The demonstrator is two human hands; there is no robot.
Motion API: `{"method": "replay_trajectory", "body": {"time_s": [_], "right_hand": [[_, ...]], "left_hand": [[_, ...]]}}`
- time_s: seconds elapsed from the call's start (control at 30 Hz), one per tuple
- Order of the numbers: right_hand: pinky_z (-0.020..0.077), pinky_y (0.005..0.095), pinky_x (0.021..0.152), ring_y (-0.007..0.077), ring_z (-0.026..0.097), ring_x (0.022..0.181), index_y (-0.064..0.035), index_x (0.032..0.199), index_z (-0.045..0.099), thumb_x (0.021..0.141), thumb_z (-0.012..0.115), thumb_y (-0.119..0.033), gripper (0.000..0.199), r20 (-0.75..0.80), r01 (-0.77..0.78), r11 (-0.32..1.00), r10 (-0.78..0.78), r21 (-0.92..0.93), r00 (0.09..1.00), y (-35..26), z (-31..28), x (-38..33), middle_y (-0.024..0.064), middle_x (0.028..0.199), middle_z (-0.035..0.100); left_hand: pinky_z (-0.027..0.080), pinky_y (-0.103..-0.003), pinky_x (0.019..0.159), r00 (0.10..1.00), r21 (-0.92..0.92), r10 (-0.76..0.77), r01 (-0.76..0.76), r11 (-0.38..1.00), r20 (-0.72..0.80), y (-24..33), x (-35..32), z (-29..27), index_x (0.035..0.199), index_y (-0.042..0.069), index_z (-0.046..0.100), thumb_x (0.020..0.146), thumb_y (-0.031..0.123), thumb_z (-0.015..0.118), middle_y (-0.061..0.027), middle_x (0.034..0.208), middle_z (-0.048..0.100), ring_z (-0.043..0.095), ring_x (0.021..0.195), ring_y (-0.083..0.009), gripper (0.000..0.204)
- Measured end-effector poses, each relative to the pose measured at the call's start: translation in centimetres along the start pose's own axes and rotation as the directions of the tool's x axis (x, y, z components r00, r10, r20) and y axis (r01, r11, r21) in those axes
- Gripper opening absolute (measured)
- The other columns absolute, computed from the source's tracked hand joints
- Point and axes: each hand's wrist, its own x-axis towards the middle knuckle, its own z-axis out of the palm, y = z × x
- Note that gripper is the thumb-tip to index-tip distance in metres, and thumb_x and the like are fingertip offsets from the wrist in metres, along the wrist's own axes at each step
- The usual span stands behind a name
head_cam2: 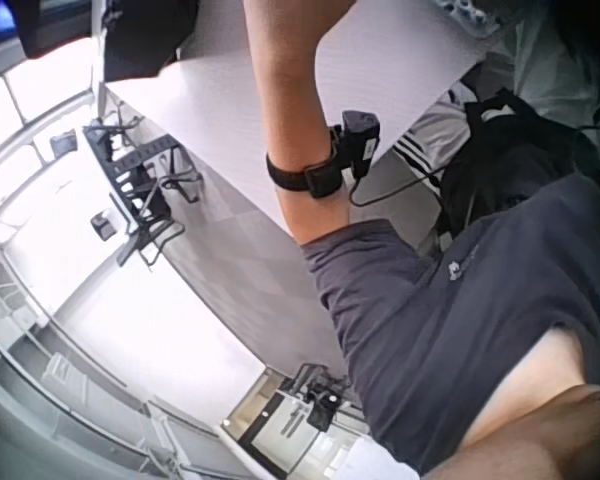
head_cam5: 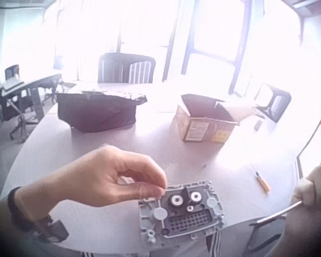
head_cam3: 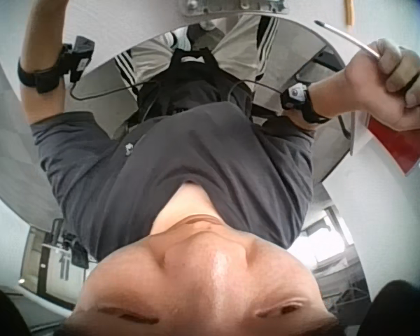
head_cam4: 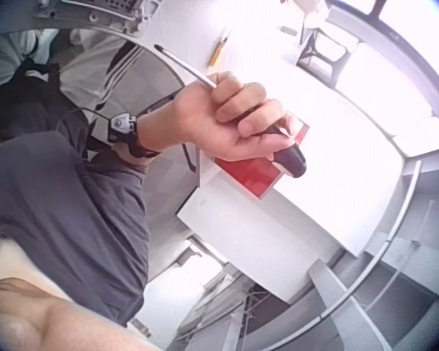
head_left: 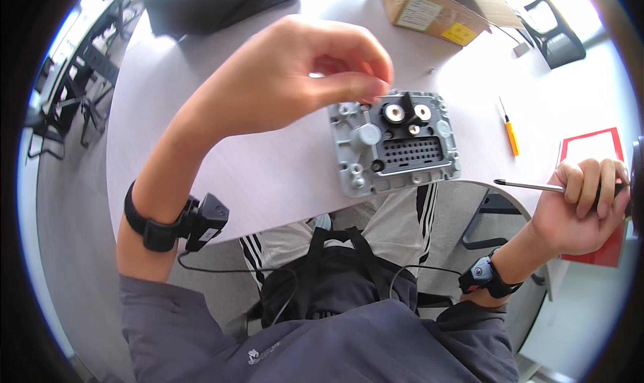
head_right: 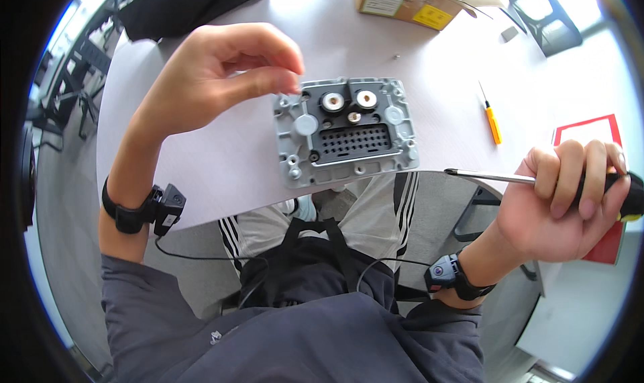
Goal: The person uses a screwdriver to remove several screws from the underside of an electrical component after removing it from a shipping box and a plastic bag.
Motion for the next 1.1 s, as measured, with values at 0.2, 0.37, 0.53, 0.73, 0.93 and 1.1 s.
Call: {"method": "replay_trajectory", "body": {"time_s": [0.2,0.37,0.53,0.73,0.93,1.1], "right_hand": [[0.0211,0.0217,0.042,0.0032,0.034,0.046,-0.0099,0.1,0.051,0.099,0.049,-0.023,0.014,0.015,0.021,0.998,-0.021,-0.057,1.0,-2.6,-5.2,-0.8,-0.0045,0.063,0.047],[0.0228,0.0211,0.041,0.0042,0.034,0.046,-0.0102,0.106,0.047,0.101,0.043,-0.026,0.017,-0.037,0.041,0.998,-0.043,-0.054,0.998,-2.9,-6.4,-1.7,-0.0036,0.065,0.045],[0.0237,0.0203,0.04,0.0044,0.033,0.045,-0.0111,0.106,0.046,0.102,0.042,-0.027,0.017,-0.049,0.003,0.999,-0.005,-0.037,0.999,-3.8,-7.6,-2.2,-0.003,0.065,0.044],[0.0249,0.0192,0.037,0.0039,0.034,0.042,-0.011,0.102,0.048,0.102,0.042,-0.026,0.016,-0.09,0.013,0.999,-0.017,-0.049,0.996,-5.2,-9.4,-2.4,-0.0032,0.062,0.047],[0.0251,0.0187,0.038,0.004,0.034,0.042,-0.0098,0.105,0.046,0.101,0.046,-0.033,0.023,-0.095,-0.028,0.998,0.023,-0.049,0.995,-4.6,-9.9,-2.4,-0.0032,0.063,0.046],[0.0251,0.0201,0.041,0.0046,0.034,0.044,-0.0099,0.108,0.045,0.09,0.053,-0.058,0.052,-0.123,-0.113,0.993,0.11,-0.022,0.986,-3.1,-8.3,-1.2,-0.0035,0.067,0.044]], "left_hand": [[0.049,-0.028,0.072,0.991,0.532,0.011,-0.081,0.843,0.133,0.0,6.1,-0.4,0.096,-0.001,0.068,0.088,0.008,0.064,-0.0073,0.087,0.062,0.063,0.08,-0.0192,0.013],[0.051,-0.035,0.08,0.937,0.704,-0.092,-0.187,0.685,0.338,-3.3,11.5,1.2,0.098,0.0,0.068,0.089,0.009,0.059,-0.0122,0.095,0.066,0.064,0.087,-0.0283,0.015],[0.051,-0.036,0.078,0.914,0.762,-0.229,-0.12,0.636,0.335,-4.5,14.7,3.3,0.095,0.002,0.067,0.086,0.01,0.063,-0.0137,0.089,0.068,0.065,0.083,-0.0287,0.013],[0.05,-0.036,0.075,0.872,0.741,-0.312,-0.082,0.666,0.377,-5.9,16.4,4.5,0.093,0.003,0.066,0.085,0.011,0.064,-0.0126,0.088,0.066,0.064,0.082,-0.0283,0.011],[0.049,-0.037,0.077,0.895,0.714,-0.334,0.025,0.7,0.295,-5.1,15.8,4.0,0.097,0.003,0.066,0.085,0.015,0.062,-0.0126,0.084,0.066,0.063,0.08,-0.0283,0.018],[0.048,-0.027,0.074,0.97,0.624,-0.173,0.031,0.781,0.168,0.0,12.1,1.5,0.104,0.003,0.066,0.09,0.02,0.064,-0.0074,0.088,0.066,0.061,0.078,-0.0145,0.022]]}}
